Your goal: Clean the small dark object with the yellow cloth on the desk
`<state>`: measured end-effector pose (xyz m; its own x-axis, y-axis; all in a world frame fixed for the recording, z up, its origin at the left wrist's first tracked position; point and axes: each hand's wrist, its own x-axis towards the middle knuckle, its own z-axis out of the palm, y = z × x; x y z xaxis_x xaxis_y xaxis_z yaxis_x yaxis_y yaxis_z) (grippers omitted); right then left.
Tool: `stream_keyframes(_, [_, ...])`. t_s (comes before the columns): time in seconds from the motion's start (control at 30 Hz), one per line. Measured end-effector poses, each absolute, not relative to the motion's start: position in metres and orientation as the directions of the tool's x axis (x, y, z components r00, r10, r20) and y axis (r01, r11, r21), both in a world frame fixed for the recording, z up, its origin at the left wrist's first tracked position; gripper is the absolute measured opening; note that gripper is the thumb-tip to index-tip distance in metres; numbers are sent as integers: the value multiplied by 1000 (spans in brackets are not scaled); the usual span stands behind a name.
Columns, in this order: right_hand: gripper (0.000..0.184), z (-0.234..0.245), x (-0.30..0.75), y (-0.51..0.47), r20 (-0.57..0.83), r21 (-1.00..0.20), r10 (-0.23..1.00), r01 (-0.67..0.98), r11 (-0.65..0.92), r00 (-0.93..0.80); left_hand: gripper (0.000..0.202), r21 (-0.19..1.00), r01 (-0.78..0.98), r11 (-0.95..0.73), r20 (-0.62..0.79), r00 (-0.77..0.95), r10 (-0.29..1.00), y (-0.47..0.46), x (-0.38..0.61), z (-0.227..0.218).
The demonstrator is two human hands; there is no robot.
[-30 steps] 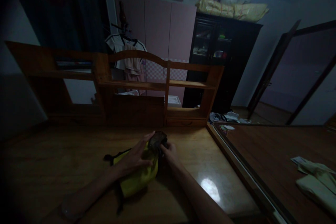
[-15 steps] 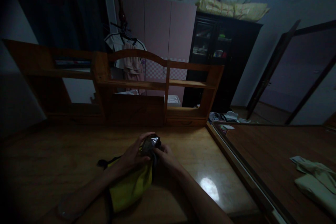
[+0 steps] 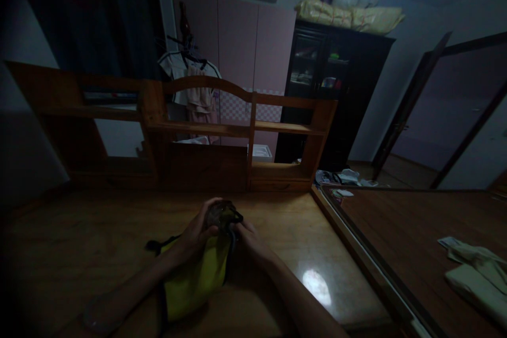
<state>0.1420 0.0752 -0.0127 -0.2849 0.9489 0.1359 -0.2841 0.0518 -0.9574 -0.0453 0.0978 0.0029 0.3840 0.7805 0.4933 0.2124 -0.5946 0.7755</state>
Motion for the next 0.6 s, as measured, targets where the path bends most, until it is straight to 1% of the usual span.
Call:
stream_keyframes(0.1, [32, -6, 141, 72, 79, -926, 935, -373, -61, -347, 68, 764, 239, -599, 495, 377, 783, 97, -46, 4])
stream_keyframes(0.17, [33, -4, 140, 70, 75, -914, 925, -397, -87, -374, 67, 759, 249, -601, 496, 376, 783, 97, -47, 4])
stream_keyframes(0.33, [35, -5, 139, 71, 80, -903, 914, -417, -102, -397, 67, 742, 272, -612, 506, 372, 778, 99, -48, 1])
stream_keyframes(0.5, [31, -7, 142, 73, 63, -929, 918, -360, -90, -391, 72, 695, 305, -651, 520, 413, 748, 98, -50, 3])
stream_keyframes(0.6, [30, -8, 143, 73, 57, -930, 920, -356, -93, -387, 71, 667, 334, -666, 522, 428, 738, 96, -51, 4])
